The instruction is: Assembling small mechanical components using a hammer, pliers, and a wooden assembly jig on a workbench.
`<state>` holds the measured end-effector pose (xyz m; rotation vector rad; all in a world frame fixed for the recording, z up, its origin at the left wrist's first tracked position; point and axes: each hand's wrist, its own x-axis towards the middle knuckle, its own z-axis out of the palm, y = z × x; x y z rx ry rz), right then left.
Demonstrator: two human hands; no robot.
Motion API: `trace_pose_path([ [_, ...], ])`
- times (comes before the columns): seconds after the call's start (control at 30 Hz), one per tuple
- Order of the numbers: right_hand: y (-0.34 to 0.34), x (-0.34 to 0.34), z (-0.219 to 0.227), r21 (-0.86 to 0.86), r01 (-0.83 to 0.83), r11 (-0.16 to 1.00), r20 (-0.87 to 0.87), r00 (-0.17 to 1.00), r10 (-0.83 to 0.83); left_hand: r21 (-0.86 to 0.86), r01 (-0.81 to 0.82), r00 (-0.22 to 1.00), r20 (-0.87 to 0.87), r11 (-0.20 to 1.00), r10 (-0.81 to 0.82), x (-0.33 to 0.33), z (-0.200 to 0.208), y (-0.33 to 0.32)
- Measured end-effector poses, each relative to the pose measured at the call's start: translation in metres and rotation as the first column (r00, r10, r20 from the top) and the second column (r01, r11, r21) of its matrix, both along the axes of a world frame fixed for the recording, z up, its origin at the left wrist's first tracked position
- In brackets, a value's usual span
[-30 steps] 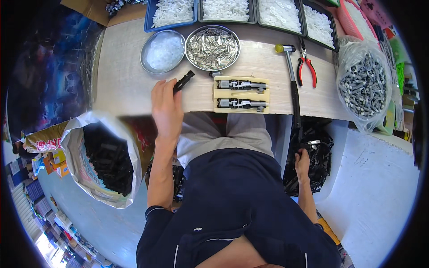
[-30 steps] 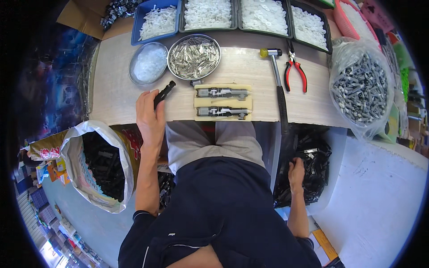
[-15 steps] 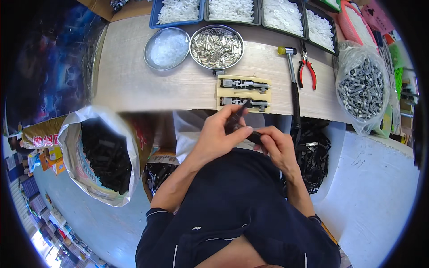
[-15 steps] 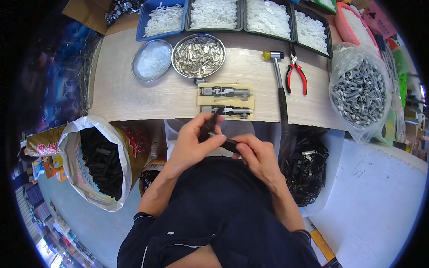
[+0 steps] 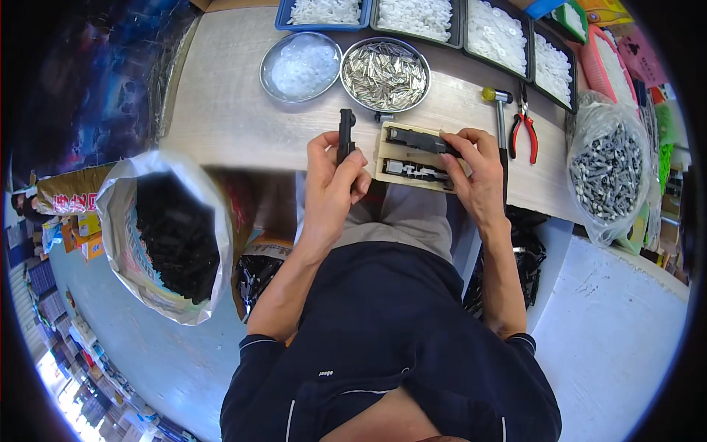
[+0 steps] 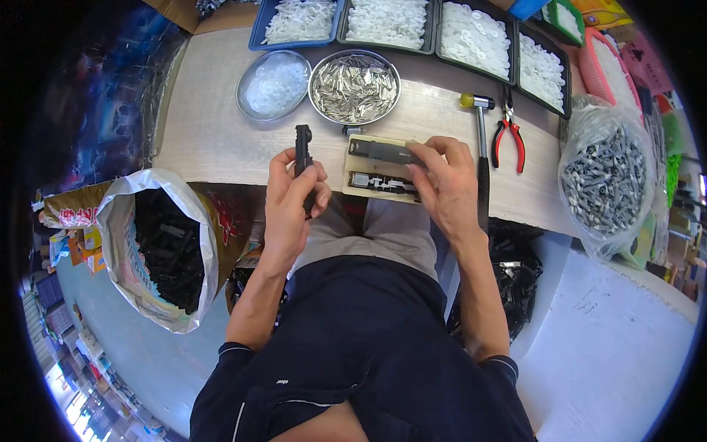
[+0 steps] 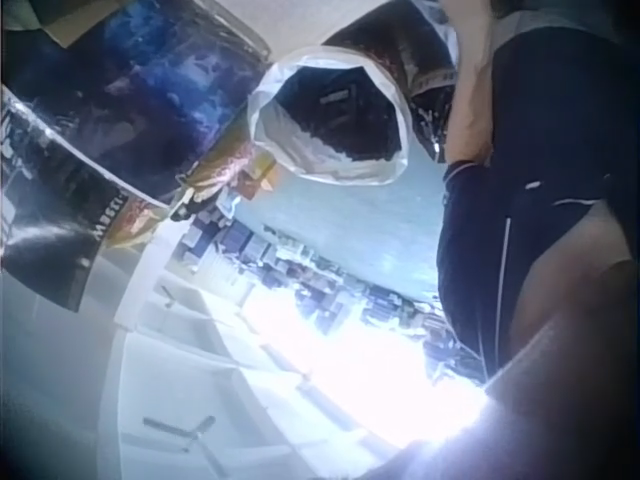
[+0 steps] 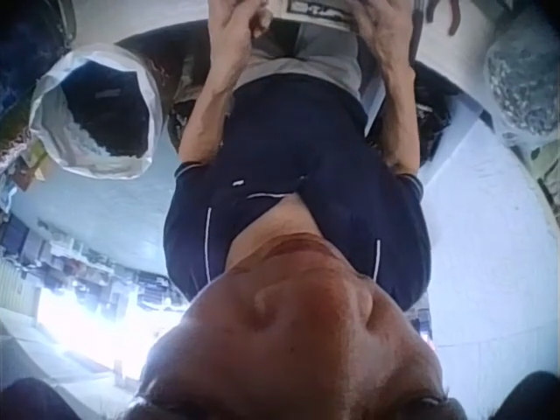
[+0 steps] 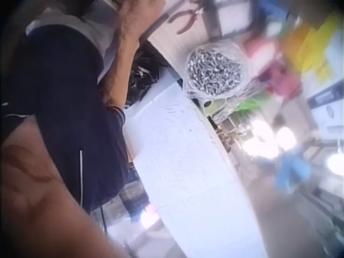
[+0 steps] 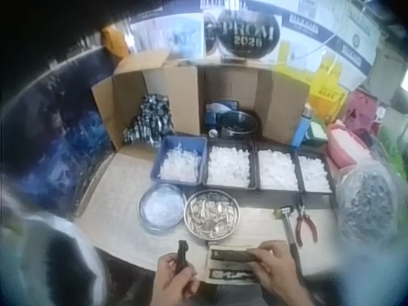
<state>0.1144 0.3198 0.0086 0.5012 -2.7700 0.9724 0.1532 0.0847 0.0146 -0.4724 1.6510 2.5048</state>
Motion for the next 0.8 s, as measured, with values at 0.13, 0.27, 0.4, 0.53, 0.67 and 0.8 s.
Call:
trace_pose_path([
  [0.13,-0.001,-0.007,-0.006,0.038,0.0,0.999,-0.044,0.999,0.002,-0.027,0.005,0.999,0.037,1.0,-0.004,0.006,-0.005,-0.01],
  [0.27,0.0,-0.008,-0.006,0.114,0.0,0.993,-0.03,1.0,0.004,-0.039,0.045,0.999,0.022,0.998,-0.044,0.008,-0.007,-0.013],
  [0.4,0.0,0.001,0.004,0.094,0.0,0.996,-0.069,0.998,0.007,-0.086,0.244,0.968,0.074,0.966,-0.238,0.007,-0.001,-0.013],
  [0.53,-0.002,0.038,0.024,-0.108,-0.194,0.975,-0.018,0.981,0.194,-0.206,0.519,0.848,0.001,0.83,-0.53,0.005,-0.002,-0.003],
  [0.67,0.001,0.053,0.018,-0.048,-0.3,0.953,0.014,0.954,0.301,-0.088,0.668,0.741,-0.018,0.739,-0.671,0.001,0.01,0.006],
  [0.8,0.005,0.052,0.016,-0.027,-0.175,0.984,-0.007,0.984,0.175,-0.421,0.433,0.841,-0.128,0.797,-0.525,0.002,0.003,0.015],
])
